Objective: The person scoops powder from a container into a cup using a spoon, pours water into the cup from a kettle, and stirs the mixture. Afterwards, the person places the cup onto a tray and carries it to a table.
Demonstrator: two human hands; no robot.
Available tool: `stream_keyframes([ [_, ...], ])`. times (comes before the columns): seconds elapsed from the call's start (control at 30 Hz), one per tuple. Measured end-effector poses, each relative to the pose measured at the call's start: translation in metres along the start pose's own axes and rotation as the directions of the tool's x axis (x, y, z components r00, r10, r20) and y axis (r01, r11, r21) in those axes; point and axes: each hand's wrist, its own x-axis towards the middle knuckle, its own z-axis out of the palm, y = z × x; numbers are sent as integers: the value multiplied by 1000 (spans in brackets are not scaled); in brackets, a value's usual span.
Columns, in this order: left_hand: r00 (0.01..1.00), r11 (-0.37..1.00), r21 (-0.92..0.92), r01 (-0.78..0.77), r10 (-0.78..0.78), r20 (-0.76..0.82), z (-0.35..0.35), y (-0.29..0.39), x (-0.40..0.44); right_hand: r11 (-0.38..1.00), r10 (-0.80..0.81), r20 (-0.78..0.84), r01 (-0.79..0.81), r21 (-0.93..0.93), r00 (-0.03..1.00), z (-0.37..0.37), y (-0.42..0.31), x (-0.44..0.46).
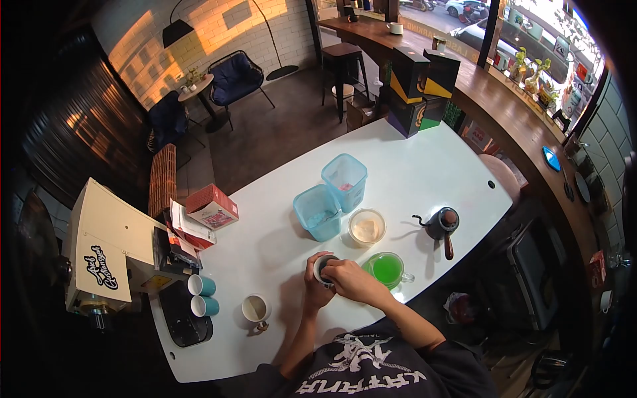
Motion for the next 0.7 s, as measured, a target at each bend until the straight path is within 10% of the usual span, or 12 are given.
stream_keyframes([
  [0.7,1000,1000,-23,11,-11,-18,1,-3,0,992,-86,-176,100,73,981,-1,5,1],
])
